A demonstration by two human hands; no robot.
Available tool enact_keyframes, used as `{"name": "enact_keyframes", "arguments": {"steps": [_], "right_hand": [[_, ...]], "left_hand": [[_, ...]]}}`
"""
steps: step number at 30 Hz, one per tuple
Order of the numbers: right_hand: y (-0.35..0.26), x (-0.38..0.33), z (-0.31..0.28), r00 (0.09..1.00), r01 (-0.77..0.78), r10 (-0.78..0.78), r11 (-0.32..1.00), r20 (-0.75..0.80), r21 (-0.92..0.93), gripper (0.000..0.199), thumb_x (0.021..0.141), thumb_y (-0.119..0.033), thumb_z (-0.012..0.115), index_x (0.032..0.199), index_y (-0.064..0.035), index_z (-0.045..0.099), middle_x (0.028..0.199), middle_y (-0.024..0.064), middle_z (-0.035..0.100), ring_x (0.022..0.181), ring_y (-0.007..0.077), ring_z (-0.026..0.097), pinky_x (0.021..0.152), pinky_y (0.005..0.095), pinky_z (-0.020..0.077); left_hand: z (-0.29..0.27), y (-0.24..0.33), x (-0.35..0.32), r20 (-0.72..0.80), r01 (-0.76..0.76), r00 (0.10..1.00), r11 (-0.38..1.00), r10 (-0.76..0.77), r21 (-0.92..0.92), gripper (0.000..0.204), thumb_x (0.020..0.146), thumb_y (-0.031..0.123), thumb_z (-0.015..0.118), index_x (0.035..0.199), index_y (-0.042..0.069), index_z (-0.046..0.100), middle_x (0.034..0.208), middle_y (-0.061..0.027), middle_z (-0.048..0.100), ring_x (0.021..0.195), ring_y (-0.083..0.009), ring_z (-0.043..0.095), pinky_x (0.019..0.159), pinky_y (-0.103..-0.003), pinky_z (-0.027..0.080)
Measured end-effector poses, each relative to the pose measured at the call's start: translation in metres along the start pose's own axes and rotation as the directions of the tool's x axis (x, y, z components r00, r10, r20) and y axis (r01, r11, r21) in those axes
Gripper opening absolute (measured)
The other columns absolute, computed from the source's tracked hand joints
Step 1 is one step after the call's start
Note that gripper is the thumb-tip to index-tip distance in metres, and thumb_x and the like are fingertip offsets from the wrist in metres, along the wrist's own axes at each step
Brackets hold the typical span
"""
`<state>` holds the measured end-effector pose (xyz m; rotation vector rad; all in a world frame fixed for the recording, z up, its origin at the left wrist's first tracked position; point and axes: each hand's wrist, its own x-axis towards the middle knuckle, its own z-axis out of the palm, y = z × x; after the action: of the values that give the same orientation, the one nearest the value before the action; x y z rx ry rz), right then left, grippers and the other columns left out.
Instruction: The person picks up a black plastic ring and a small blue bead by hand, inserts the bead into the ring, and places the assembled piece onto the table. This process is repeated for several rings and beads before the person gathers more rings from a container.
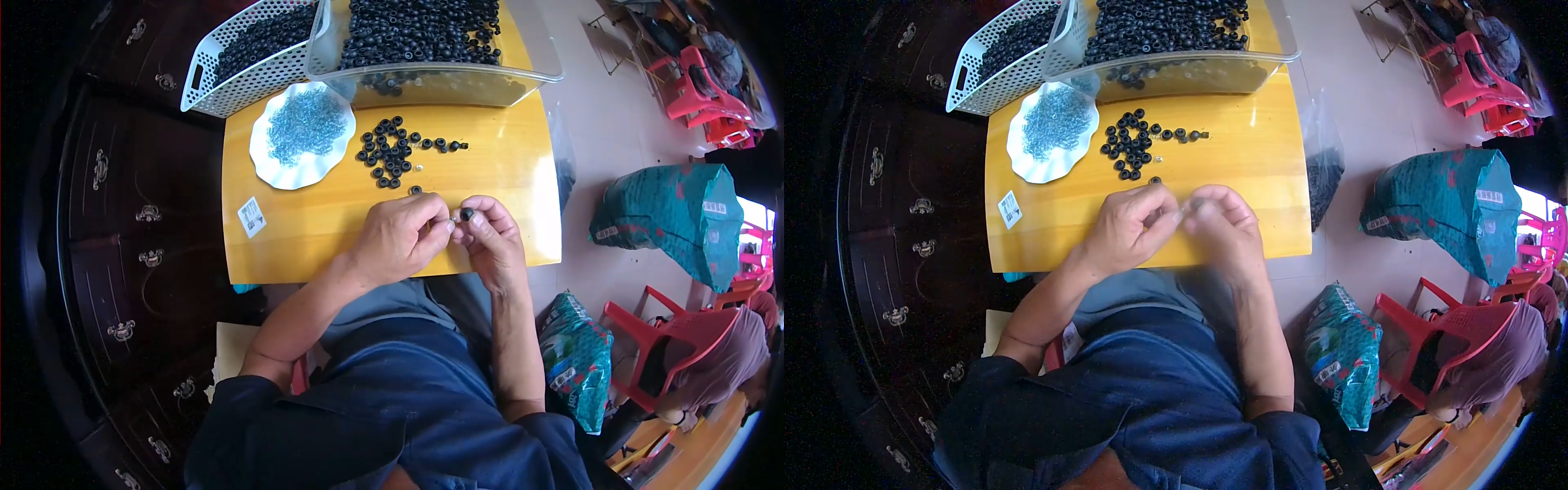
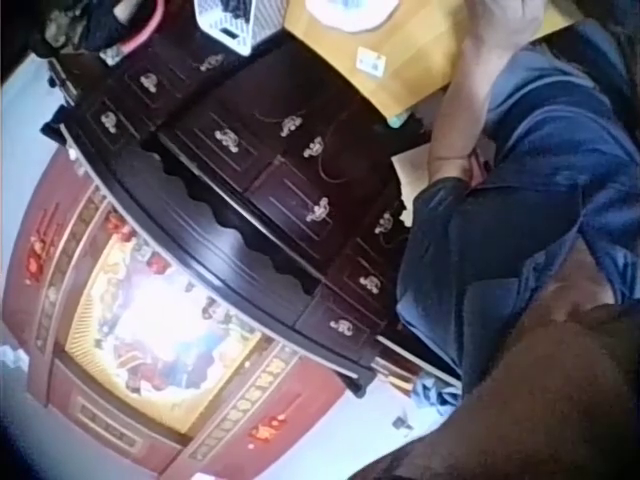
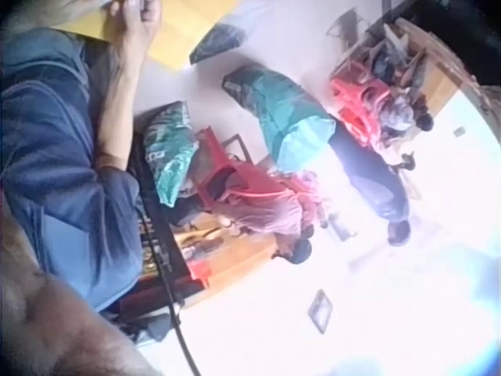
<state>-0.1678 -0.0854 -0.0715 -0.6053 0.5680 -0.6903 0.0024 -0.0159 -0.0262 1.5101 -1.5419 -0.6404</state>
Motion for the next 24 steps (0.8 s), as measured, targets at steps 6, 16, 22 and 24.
{"name": "enact_keyframes", "arguments": {"steps": [6,16,22,24], "right_hand": [[0.004,-0.001,0.000,1.000,-0.002,0.002,0.999,-0.016,-0.032,0.019,0.097,-0.011,0.062,0.114,-0.0029,0.062,0.098,0.0060,0.068,0.085,0.0143,0.066,0.078,0.0274,0.0537],[0.011,0.001,-0.006,0.999,0.023,-0.019,0.990,0.034,-0.140,0.018,0.097,-0.007,0.062,0.114,-0.0004,0.064,0.098,0.0064,0.069,0.086,0.0132,0.065,0.081,0.0277,0.0537],[0.012,0.002,-0.008,0.999,0.036,-0.028,0.979,0.040,-0.200,0.019,0.097,-0.008,0.063,0.114,0.0011,0.064,0.098,0.0075,0.069,0.088,0.0137,0.065,0.083,0.0286,0.0537],[0.010,0.000,-0.007,0.999,0.018,-0.011,0.978,0.033,-0.209,0.019,0.097,-0.008,0.064,0.113,0.0009,0.064,0.098,0.0073,0.070,0.088,0.0135,0.065,0.082,0.0284,0.0534]], "left_hand": [[-0.003,0.005,0.005,0.020,-0.023,1.000,0.997,0.021,0.069,0.011,0.088,0.008,0.065,0.082,0.004,0.057,0.070,-0.0114,0.059,0.060,-0.0269,0.062,0.055,-0.036,0.047],[-0.010,0.006,0.008,0.082,-0.069,0.995,0.972,0.052,0.227,0.012,0.087,0.013,0.065,0.082,0.006,0.057,0.072,-0.0112,0.061,0.065,-0.0329,0.064,0.056,-0.042,0.048],[-0.011,0.005,0.008,0.129,-0.096,0.990,0.961,0.063,0.261,0.011,0.087,0.013,0.065,0.082,0.006,0.056,0.072,-0.0118,0.061,0.066,-0.0335,0.063,0.057,-0.043,0.048],[-0.011,0.007,0.009,0.136,-0.079,0.990,0.965,0.045,0.252,0.014,0.086,0.014,0.066,0.080,0.006,0.056,0.072,-0.0121,0.060,0.068,-0.0342,0.063,0.058,-0.043,0.047]]}}
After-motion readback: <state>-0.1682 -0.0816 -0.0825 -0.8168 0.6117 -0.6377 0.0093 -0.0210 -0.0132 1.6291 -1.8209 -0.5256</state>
